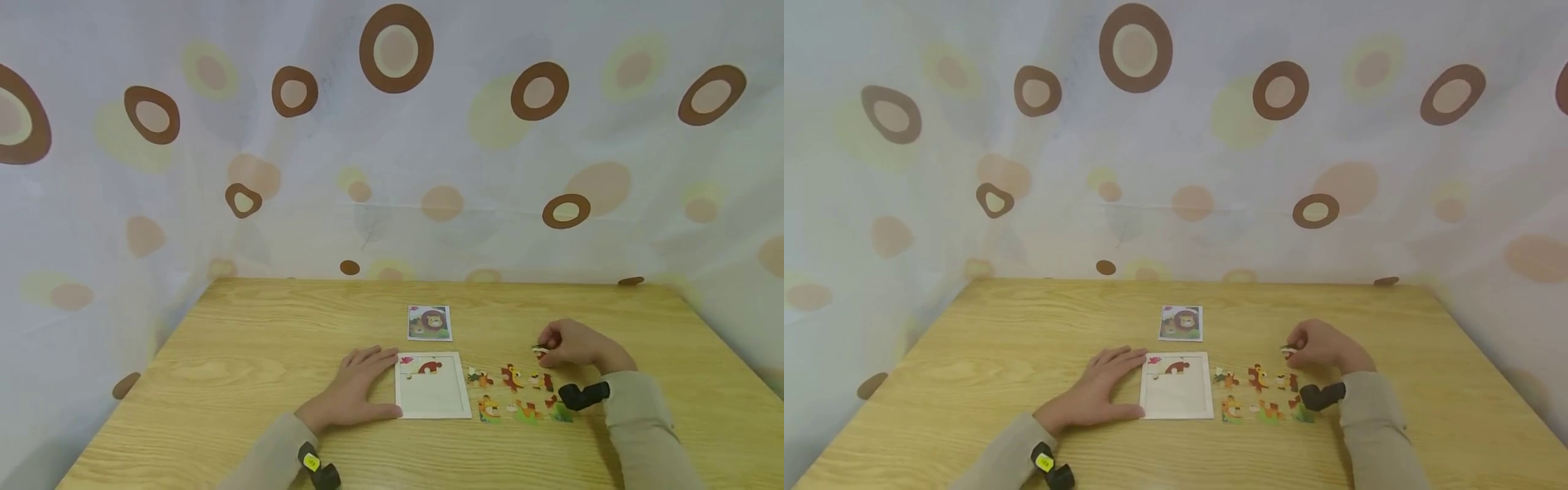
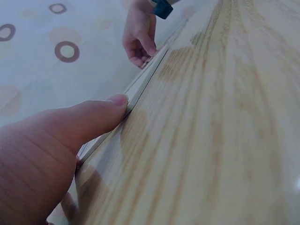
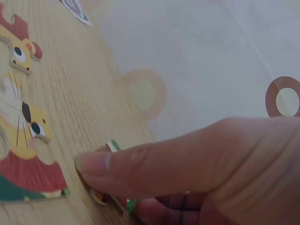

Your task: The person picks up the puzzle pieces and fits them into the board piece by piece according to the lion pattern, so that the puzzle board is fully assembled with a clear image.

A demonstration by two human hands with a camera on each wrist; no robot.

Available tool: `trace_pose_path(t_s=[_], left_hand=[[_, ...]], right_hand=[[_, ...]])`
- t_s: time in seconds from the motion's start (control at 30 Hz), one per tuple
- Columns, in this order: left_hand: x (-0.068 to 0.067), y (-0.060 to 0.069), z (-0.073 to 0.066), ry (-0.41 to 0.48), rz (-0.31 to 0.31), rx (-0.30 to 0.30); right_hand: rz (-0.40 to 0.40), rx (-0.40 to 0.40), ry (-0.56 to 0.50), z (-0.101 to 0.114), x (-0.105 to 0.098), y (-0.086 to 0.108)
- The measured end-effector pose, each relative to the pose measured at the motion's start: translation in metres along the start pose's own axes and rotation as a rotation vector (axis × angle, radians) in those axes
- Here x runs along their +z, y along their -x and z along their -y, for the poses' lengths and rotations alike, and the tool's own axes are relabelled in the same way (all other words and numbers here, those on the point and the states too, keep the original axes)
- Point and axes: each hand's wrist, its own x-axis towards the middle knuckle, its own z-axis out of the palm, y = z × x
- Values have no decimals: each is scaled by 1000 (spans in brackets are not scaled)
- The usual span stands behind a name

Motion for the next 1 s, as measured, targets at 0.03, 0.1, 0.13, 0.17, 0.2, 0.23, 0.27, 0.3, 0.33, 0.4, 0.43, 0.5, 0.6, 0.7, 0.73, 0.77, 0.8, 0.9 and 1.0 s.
trace_pose_path(t_s=[0.03, 0.1, 0.13, 0.17, 0.2, 0.23, 0.27, 0.3, 0.33, 0.4, 0.43, 0.5, 0.6, 0.7, 0.73, 0.77, 0.8, 0.9, 1.0], left_hand=[[0, 0, 0, -1, -1, 0], [0, 0, 0, -1, -4, 0], [0, 0, 0, -2, -5, 0], [0, -1, 0, -2, -6, -1], [0, -1, 0, -3, -6, -1], [0, -1, 1, -5, -8, 0], [0, -1, 0, -7, -8, 0], [0, -1, 0, -9, -8, 1], [0, -1, 0, -9, -9, 4], [0, 0, 0, -8, -9, 5], [0, -1, 0, -9, -12, 9], [0, -1, 0, -3, -13, 9], [0, -1, 0, 0, -11, 6], [0, -1, -1, 7, -4, -2], [0, -1, -1, 9, -2, -4], [0, -1, -2, 10, -1, -6], [-1, -1, -2, 14, 3, -11], [-1, 0, -3, 16, 6, -14], [-2, 0, -3, 19, 4, -10]], right_hand=[[-6, 9, 14, 1, 0, 0], [-22, 15, 50, 2, -1, -1], [-29, 17, 63, 3, -1, -1], [-37, 17, 78, 3, 0, -1], [-43, 15, 85, 2, 0, -2], [-48, 11, 91, 2, 0, -2], [-56, 7, 95, 2, 1, -2], [-63, 5, 95, 2, 1, -3], [-71, 3, 92, 3, 2, -3], [-86, -20, 96, 4, 3, -3], [-92, -26, 89, 5, 3, -4], [-95, -47, 62, 7, 4, -6], [-80, -81, 6, 9, 6, -9], [-71, -108, -22, 14, 7, -11], [-75, -117, -10, 16, 7, -11], [-82, -126, 1, 18, 8, -11], [-84, -131, -4, 21, 8, -10], [-111, -145, -40, 27, 10, -12], [-175, -174, -113, 32, 15, -18]])
